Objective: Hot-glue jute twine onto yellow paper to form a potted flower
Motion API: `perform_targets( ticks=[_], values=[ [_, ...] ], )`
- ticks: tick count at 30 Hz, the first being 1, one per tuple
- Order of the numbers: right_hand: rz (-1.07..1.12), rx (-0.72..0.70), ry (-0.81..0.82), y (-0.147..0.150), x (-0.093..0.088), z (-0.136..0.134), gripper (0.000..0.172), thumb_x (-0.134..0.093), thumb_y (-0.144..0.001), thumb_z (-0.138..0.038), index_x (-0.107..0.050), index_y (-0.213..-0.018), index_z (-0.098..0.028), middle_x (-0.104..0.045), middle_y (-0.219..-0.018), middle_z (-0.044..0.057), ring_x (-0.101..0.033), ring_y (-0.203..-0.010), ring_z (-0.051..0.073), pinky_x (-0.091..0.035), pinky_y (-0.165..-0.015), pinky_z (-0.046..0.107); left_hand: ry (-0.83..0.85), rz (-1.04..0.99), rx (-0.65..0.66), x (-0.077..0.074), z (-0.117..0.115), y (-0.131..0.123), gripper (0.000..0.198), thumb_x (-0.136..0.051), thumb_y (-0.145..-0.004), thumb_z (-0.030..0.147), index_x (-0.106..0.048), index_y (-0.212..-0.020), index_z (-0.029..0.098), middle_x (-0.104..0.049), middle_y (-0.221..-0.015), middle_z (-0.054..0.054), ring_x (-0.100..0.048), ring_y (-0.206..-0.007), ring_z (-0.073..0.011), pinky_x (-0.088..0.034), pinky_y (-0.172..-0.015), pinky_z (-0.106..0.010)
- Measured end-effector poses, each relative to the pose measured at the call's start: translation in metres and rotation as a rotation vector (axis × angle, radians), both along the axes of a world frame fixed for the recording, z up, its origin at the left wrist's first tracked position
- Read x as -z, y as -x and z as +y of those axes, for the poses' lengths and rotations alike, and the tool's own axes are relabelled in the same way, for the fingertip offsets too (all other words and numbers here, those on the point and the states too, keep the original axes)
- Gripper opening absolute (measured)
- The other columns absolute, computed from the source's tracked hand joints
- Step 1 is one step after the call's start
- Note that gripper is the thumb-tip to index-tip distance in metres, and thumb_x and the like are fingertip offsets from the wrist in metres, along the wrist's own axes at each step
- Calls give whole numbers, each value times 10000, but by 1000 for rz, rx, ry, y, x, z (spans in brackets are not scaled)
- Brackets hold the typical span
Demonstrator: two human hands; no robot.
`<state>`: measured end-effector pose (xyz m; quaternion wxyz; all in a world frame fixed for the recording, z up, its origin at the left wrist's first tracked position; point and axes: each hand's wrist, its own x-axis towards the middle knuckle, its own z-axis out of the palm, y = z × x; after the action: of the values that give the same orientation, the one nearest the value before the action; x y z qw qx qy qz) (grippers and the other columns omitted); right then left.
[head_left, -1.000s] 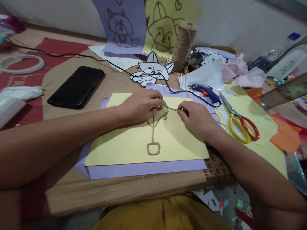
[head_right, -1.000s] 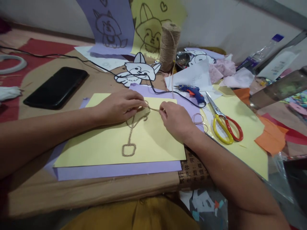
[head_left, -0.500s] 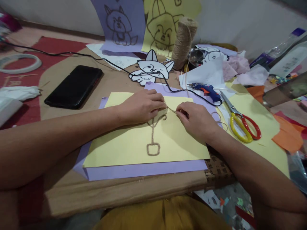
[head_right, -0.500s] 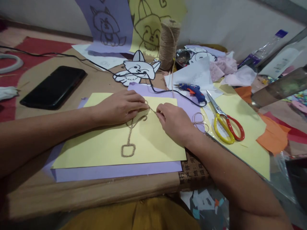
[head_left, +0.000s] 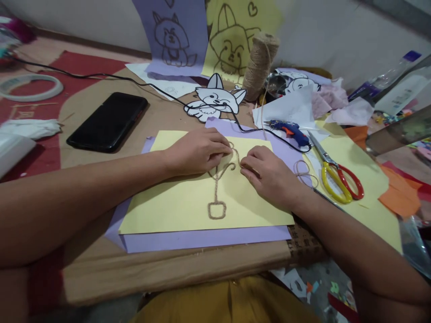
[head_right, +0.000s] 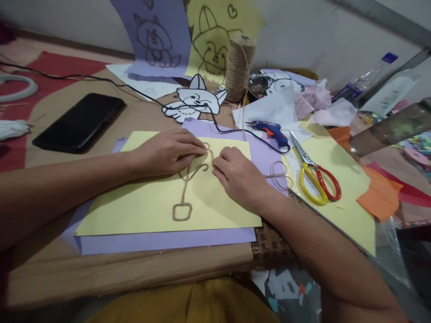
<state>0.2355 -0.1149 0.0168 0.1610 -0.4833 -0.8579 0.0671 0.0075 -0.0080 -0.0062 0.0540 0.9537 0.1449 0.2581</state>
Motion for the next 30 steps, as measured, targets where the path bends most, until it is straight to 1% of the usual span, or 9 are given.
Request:
perform_targets(
  ticks=[4,10,14,18,20,23,26,28,30],
  values=[
    [38,-29,-71,-2,4,4,120,-537,-992,-215,-655,-967,-208,-627,-1141,131,-526,-1116,272,-446,-972,450,69,9,-50,-2,-1,0,252,-549,-898,149,-749,-1049,170,-768,-1054,-94,-685,-974,-225,-527,-908,-361],
    [71,-39,-24,-1,4,5,87,-580,-988,-267,-641,-1002,-208,-691,-1176,93,-538,-1140,263,-405,-1021,440,66,15,-39,-2,0,-1,229,-555,-894,149,-724,-1049,154,-752,-1048,-99,-669,-957,-233,-514,-900,-376],
    [44,-32,20,0,0,4,192,-577,-995,-385,-634,-1035,-206,-693,-1201,92,-525,-1126,266,-375,-1005,431,65,-31,-19,1,1,-1,254,-560,-896,153,-733,-1081,146,-736,-1129,-119,-671,-1002,-230,-523,-920,-366],
    [62,-20,74,-1,-4,6,370,-397,-1046,-505,-629,-1055,-217,-712,-1131,85,-535,-1076,262,-350,-983,436,69,-7,-17,0,0,-2,257,-544,-904,161,-739,-1071,151,-739,-1119,-118,-671,-995,-232,-523,-910,-368],
    [112,10,92,-3,-4,8,419,-357,-1049,-536,-636,-1057,-222,-721,-1100,82,-546,-1077,262,-364,-970,428,88,3,-37,-1,-1,-2,250,-537,-908,163,-731,-1066,150,-742,-1087,-115,-668,-983,-233,-521,-900,-371],
    [140,45,93,-6,-4,11,354,-393,-1054,-476,-651,-1016,-236,-732,-1098,67,-567,-1091,254,-385,-964,417,127,9,-58,-3,-1,-1,227,-544,-910,172,-709,-1065,153,-736,-1033,-107,-661,-962,-231,-517,-885,-366],
    [112,7,8,-8,-2,13,251,-451,-1046,-363,-647,-953,-237,-738,-1093,56,-588,-1087,241,-383,-989,416,134,-55,-82,-3,1,-1,173,-589,-906,216,-687,-1034,155,-720,-1044,-114,-647,-994,-235,-509,-882,-356],
    [123,-2,-79,-10,-1,13,180,-512,-1021,-320,-625,-912,-232,-732,-1057,65,-599,-1060,239,-394,-980,411,138,-123,-132,-3,3,-1,134,-633,-899,273,-667,-955,156,-711,-1016,-112,-640,-969,-230,-504,-845,-343],
    [143,31,-140,-10,-1,12,128,-567,-988,-293,-588,-877,-233,-711,-998,74,-600,-1008,240,-417,-935,402,169,-175,-196,-3,4,-2,170,-669,-895,328,-642,-858,164,-707,-936,-88,-634,-874,-204,-490,-773,-317]
  ],
)
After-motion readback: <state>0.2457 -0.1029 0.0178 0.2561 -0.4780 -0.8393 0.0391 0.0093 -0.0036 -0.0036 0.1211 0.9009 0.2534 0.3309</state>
